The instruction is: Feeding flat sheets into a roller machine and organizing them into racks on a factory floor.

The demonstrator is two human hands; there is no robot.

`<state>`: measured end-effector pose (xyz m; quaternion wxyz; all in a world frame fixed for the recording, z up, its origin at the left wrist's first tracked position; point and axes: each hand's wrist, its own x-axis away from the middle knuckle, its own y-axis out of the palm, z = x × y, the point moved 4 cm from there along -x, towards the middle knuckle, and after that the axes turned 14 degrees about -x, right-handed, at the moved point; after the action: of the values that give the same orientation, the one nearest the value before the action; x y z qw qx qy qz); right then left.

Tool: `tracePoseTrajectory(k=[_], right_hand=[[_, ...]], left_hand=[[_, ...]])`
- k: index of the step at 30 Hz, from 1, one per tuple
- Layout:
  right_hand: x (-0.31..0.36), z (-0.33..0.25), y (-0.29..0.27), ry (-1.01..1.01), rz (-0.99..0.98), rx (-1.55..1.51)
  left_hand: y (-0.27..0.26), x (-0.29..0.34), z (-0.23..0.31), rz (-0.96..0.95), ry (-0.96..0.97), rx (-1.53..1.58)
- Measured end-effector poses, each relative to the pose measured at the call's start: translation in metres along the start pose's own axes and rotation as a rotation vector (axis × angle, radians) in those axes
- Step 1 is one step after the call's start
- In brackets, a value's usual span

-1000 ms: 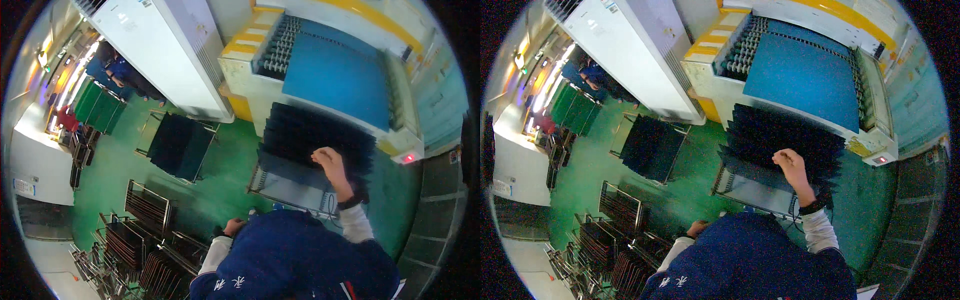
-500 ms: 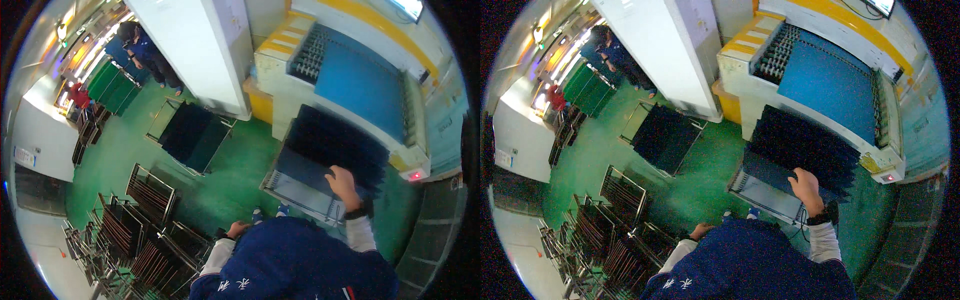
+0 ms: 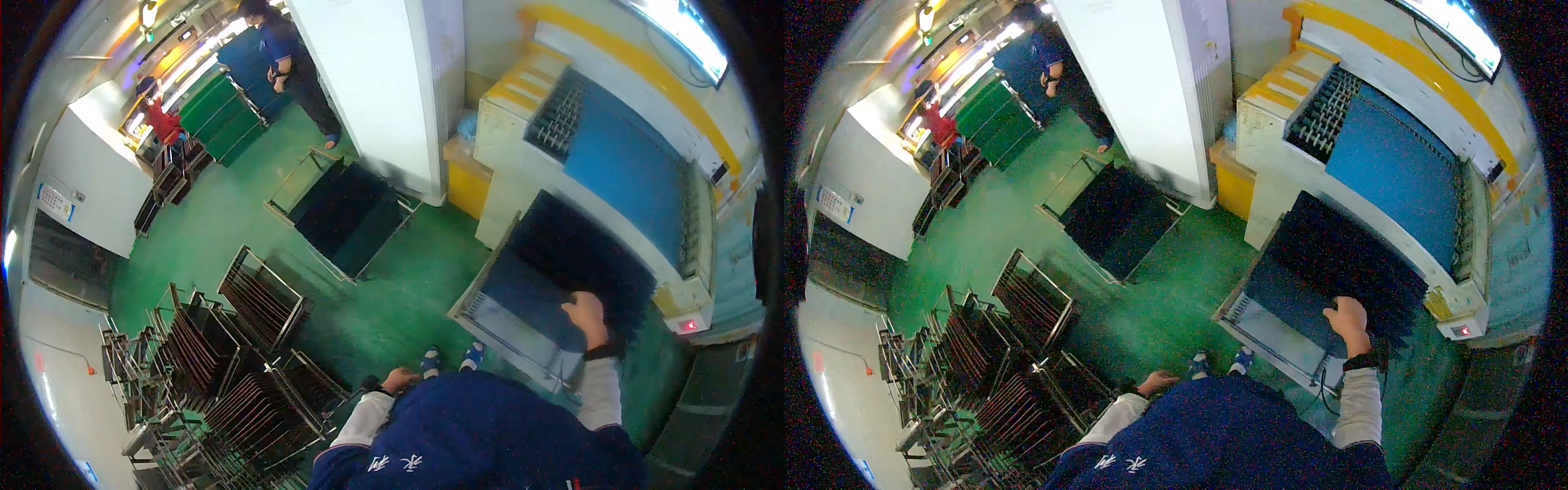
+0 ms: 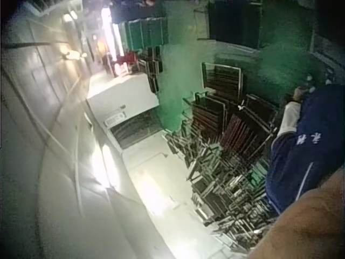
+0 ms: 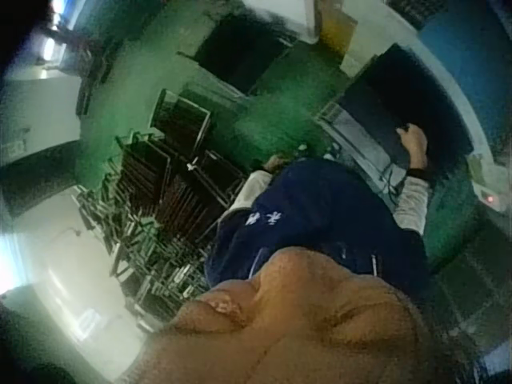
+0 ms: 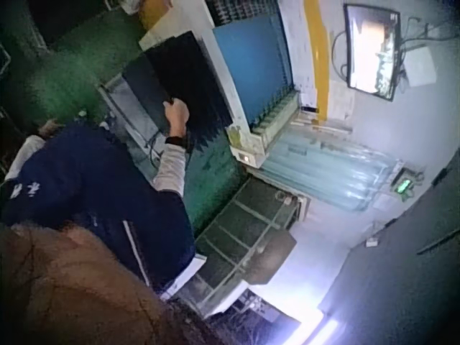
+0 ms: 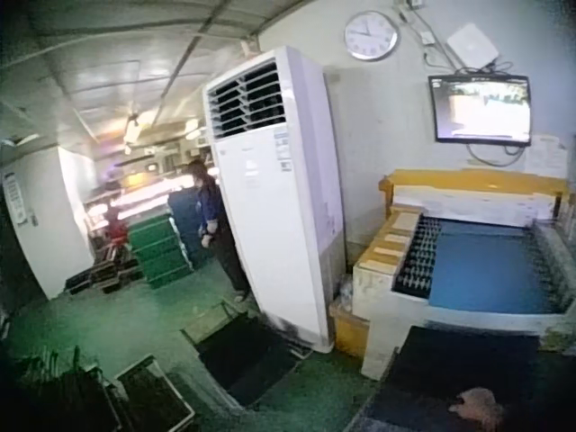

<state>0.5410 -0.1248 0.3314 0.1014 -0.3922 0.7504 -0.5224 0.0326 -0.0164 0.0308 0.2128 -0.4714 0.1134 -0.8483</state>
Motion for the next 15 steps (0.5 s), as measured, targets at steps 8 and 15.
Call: tracePoseTrajectory(k=[8,15], right_hand=[[0.005,-0.009,0.003,0.104,0.050,0.068],[0.002,-0.007,0.002,0.117,0.057,0.072]], left_hand=[[0.014,-0.012,-0.027,-0.027,-0.021,0.050],[0.003,0.008,-0.013,-0.111,-0.063,0.088]])
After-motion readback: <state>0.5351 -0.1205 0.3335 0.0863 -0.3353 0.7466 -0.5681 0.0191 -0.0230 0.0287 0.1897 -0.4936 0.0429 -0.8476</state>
